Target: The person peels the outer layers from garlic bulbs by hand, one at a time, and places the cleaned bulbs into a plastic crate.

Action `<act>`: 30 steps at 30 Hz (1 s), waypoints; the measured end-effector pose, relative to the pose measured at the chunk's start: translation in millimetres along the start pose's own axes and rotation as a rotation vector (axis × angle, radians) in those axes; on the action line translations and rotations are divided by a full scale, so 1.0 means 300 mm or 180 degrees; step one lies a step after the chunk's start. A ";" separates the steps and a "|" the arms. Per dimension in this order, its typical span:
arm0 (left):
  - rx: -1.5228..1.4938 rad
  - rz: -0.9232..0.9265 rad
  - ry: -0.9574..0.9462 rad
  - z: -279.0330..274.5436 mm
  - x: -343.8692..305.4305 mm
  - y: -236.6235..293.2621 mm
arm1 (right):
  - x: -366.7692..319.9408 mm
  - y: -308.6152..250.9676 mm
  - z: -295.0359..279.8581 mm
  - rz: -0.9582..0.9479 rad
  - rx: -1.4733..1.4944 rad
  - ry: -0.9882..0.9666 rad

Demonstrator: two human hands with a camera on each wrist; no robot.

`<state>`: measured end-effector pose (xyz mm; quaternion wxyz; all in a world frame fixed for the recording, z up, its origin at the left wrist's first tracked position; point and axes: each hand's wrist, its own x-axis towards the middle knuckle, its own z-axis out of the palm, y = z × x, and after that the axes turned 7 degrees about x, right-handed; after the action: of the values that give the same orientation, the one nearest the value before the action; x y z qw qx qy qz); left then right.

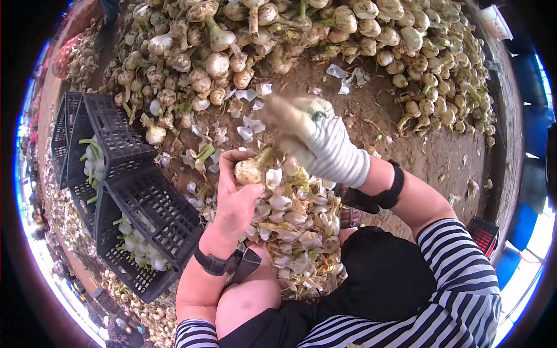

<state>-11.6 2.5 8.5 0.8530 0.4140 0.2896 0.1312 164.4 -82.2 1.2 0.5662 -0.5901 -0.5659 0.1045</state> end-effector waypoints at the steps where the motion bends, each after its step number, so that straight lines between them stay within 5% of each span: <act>1: 0.0052 -0.0030 -0.0040 -0.001 0.004 0.003 | 0.006 -0.024 -0.007 -0.0004 0.0004 -0.0006; 3: -0.0009 -0.0141 -0.0110 0.015 0.009 0.015 | 0.019 -0.066 -0.024 -0.0412 -0.1006 -0.1528; 8: 0.0418 -0.0483 0.0049 0.027 0.002 0.018 | 0.012 -0.037 0.014 -0.0762 -0.1278 -0.1488; 11: 0.1102 -0.0299 0.0154 0.023 0.000 0.002 | 0.020 -0.052 0.031 0.0003 -0.1032 -0.2144; 15: 0.1917 0.0168 0.0204 0.002 0.014 0.013 | -0.006 -0.016 0.046 -0.0402 -0.1454 -0.1773; 17: 0.0039 -0.1106 0.0271 -0.041 0.027 0.047 | -0.003 -0.019 0.047 -0.0407 -0.1322 -0.1577; 19: -0.0365 -0.1272 0.0108 -0.055 0.038 0.044 | 0.009 -0.019 0.038 -0.0262 -0.1279 -0.1420; 20: -0.0435 -0.0925 0.0248 -0.038 0.039 0.037 | 0.005 0.000 0.045 0.0209 -0.1081 -0.1290; 21: -0.0512 -0.0575 0.0388 -0.021 0.039 0.028 | 0.025 0.016 0.048 0.0879 0.0235 -0.0967; 24: 0.0359 -0.0004 0.0590 0.019 0.031 0.012 | -0.030 0.006 0.100 0.2328 0.2776 0.0851; 25: 0.0937 0.0287 0.0626 0.030 0.031 0.006 | -0.042 -0.005 0.107 0.2322 0.2769 0.0845; 27: 0.1216 0.0355 0.0549 0.047 0.026 -0.004 | -0.044 -0.040 0.118 0.3251 0.3566 0.0402; 30: -0.0528 -0.0286 0.0328 0.001 0.036 0.012 | -0.026 -0.087 0.123 0.3102 0.3370 0.0837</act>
<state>-2.7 9.5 7.4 0.8733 0.3213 0.3395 0.1374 119.1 -75.2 5.3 0.7281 -0.4298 -0.0401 0.5324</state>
